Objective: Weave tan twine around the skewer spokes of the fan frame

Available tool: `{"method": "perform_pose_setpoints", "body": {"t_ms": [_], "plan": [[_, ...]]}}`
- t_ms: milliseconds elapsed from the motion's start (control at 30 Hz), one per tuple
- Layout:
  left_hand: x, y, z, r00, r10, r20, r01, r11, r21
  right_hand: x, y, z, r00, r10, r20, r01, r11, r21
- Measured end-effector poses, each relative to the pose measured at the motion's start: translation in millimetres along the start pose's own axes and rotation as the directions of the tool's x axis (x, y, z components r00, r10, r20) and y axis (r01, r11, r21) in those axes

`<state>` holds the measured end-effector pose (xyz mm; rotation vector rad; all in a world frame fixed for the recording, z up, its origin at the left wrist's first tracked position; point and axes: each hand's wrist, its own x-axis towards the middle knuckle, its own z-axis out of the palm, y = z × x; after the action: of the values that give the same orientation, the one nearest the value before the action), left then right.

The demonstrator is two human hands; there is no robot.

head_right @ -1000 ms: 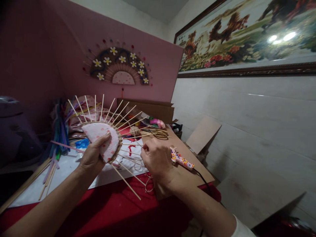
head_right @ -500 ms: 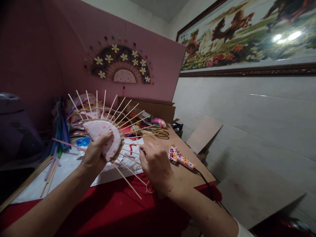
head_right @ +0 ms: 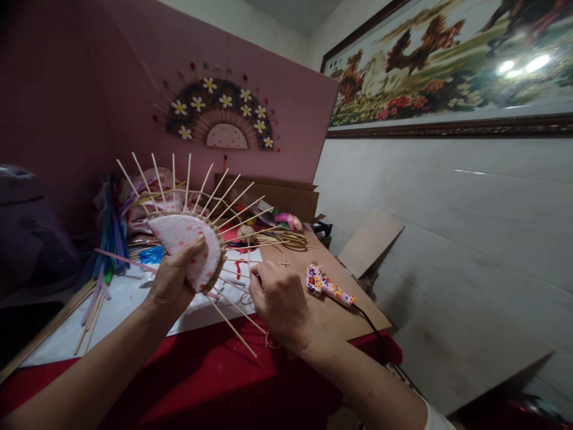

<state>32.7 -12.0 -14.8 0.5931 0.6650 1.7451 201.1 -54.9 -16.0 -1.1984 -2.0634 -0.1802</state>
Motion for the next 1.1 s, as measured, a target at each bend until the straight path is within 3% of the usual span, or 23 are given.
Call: {"method": "perform_pose_setpoints", "body": {"t_ms": [500, 1100], "plan": [[-1.5, 0.6, 2.0, 1.0, 0.005, -0.028, -0.005, 1.0, -0.006, -0.9, 1.1, 4.4, 1.0, -0.02, 0.023, 0.02, 1.0, -0.024], [-0.3, 0.5, 0.0, 1.0, -0.006, -0.013, 0.006, 1.0, -0.002, 7.5, -4.5, -3.0, 0.988, -0.053, 0.143, 0.074, 0.986, -0.152]]}}
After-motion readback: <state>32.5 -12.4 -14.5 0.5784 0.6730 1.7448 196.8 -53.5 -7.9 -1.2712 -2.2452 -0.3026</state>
